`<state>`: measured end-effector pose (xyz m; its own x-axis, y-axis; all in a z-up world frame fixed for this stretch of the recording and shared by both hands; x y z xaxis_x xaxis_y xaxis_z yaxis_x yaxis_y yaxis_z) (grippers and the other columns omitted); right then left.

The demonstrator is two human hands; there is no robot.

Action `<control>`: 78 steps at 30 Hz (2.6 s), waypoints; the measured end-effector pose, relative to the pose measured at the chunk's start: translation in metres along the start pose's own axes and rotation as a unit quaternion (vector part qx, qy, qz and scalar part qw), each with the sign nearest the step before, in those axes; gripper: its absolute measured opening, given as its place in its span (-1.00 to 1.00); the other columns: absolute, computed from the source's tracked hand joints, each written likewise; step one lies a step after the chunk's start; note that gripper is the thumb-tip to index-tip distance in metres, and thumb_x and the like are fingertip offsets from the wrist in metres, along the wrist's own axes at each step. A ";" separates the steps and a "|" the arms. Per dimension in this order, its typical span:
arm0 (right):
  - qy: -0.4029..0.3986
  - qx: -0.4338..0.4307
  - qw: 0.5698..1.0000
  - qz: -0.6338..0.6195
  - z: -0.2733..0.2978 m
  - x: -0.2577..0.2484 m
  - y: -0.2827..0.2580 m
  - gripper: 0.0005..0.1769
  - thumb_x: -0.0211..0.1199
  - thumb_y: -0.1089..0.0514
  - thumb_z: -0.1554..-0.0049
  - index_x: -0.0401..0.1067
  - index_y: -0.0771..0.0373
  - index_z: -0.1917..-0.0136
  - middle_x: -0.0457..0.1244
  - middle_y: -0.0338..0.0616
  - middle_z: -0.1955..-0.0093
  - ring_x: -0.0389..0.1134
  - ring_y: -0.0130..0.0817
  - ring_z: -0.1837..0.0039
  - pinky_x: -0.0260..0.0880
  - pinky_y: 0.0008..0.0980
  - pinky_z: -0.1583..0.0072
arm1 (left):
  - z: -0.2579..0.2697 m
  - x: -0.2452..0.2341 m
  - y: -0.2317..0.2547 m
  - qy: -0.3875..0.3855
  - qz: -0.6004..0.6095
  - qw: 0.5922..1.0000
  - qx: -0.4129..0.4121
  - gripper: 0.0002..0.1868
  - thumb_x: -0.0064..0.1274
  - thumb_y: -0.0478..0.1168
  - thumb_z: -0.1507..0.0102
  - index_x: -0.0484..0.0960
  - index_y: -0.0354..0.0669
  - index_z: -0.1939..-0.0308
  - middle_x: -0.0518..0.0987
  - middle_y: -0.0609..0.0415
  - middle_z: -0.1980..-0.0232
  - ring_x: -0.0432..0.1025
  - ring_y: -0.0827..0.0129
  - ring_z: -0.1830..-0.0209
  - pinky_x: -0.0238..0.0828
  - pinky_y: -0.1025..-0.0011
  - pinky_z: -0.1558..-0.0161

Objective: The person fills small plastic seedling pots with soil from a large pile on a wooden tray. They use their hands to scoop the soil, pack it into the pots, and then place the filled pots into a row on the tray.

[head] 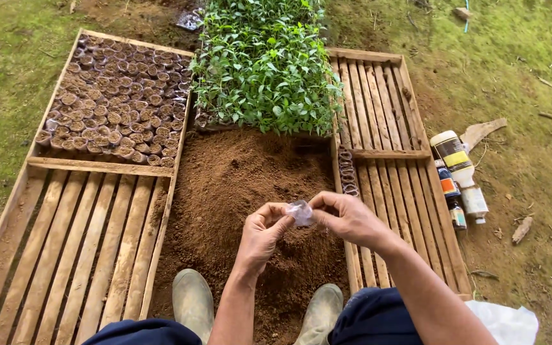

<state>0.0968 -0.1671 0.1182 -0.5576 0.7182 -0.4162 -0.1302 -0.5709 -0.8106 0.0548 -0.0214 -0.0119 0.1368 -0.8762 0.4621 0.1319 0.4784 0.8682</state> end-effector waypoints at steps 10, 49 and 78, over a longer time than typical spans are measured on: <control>0.009 -0.139 0.988 0.074 0.008 0.000 -0.028 -0.66 0.25 0.08 -0.18 0.45 0.10 -0.23 0.13 0.08 -0.43 0.23 0.17 -0.42 0.32 0.22 -0.36 | 0.002 -0.012 0.030 0.010 -0.234 0.972 0.023 -0.84 0.37 -0.11 -0.19 0.74 -0.07 0.30 0.72 0.10 0.09 0.58 0.36 -0.02 0.49 0.35 -0.12; 0.030 -0.106 0.985 0.130 -0.013 0.008 0.010 -0.81 0.20 0.20 -0.22 0.59 0.17 -0.06 0.34 -0.07 0.10 0.42 -0.20 0.00 0.48 -0.21 -0.09 | -0.002 -0.009 0.002 0.059 0.021 0.997 -0.052 -0.35 0.22 -0.42 -0.21 0.38 -0.19 -0.37 0.59 0.10 0.27 0.47 0.52 0.28 0.50 0.63 0.22; -0.016 -0.194 0.906 0.377 -0.017 0.018 0.031 -0.90 0.22 0.07 -0.21 0.51 -0.14 0.14 0.28 -0.23 -0.08 0.42 -0.13 -0.13 0.45 -0.09 -0.10 | -0.011 0.049 0.101 -0.292 -0.766 0.564 0.101 -0.87 0.29 0.00 -0.20 0.71 0.16 0.28 0.41 0.13 -0.18 0.23 0.22 -0.36 0.45 0.20 -0.19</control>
<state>0.0966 -0.1649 0.0786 -0.3924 0.1676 -0.9044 0.5916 -0.7070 -0.3876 0.0862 -0.0156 0.0963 -0.3409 -0.1502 -0.9280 -0.4660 -0.8304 0.3055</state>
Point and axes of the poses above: each hand's wrist, its own z-axis away from the middle knuckle, its own x-axis out of the palm, y = z × x, the point moved 5 cm from there along -z, towards the middle knuckle
